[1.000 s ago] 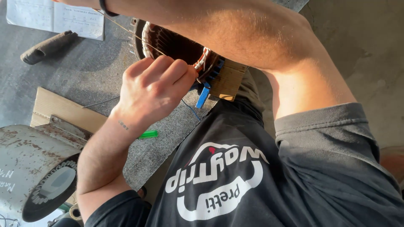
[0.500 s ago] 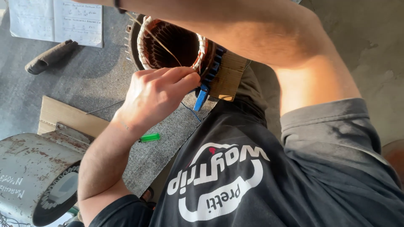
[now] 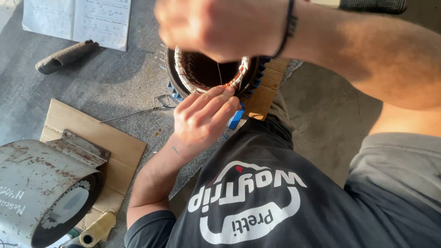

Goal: Rewiring the internal copper coils of an electric motor stator.

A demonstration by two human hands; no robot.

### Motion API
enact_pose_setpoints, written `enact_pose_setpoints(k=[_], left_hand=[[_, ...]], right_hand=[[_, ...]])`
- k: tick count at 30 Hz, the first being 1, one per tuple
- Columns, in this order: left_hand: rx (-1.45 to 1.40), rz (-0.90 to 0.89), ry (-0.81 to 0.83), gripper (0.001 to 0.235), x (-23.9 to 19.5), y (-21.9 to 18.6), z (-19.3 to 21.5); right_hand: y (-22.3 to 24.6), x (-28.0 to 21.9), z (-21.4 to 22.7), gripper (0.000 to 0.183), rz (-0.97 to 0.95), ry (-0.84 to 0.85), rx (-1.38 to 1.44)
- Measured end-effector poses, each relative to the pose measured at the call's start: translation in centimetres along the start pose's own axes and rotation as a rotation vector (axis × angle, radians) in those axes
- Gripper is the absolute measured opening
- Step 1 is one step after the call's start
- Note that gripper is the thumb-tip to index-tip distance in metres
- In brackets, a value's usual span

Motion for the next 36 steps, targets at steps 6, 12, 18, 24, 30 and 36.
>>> enact_pose_setpoints(k=[6, 12, 18, 24, 30, 36], left_hand=[[-0.006, 0.034, -0.013, 0.010, -0.1, 0.0, 0.1], [-0.042, 0.024, 0.043, 0.011, 0.3, 0.1, 0.3], [-0.079, 0.026, 0.120, 0.020, 0.5, 0.2, 0.2], [-0.067, 0.048, 0.147, 0.024, 0.7, 0.2, -0.4], [-0.037, 0.030, 0.080, 0.017, 0.6, 0.5, -0.4], [-0.123, 0.039, 0.003, 0.022, 0.5, 1.7, -0.5]], right_hand=[[1.9, -4.0, -8.5, 0.013, 0.021, 0.391, 0.080], [1.3, -2.9, -10.6, 0.024, 0.067, 0.584, 0.019], [1.3, -3.7, -10.3, 0.020, -0.016, 0.534, 0.100], [0.3, -3.3, -10.9, 0.024, -0.009, 0.536, 0.065], [-0.5, -3.8, -11.0, 0.026, -0.092, 0.603, 0.207], [-0.6, -5.5, -11.9, 0.021, -0.205, 0.534, 0.391]])
Point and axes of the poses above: each hand's wrist, its own x-axis towards the middle knuckle, its own z-axis out of the back of the hand, y = z × x, the point moved 6 cm from there along x, towards the middle knuckle
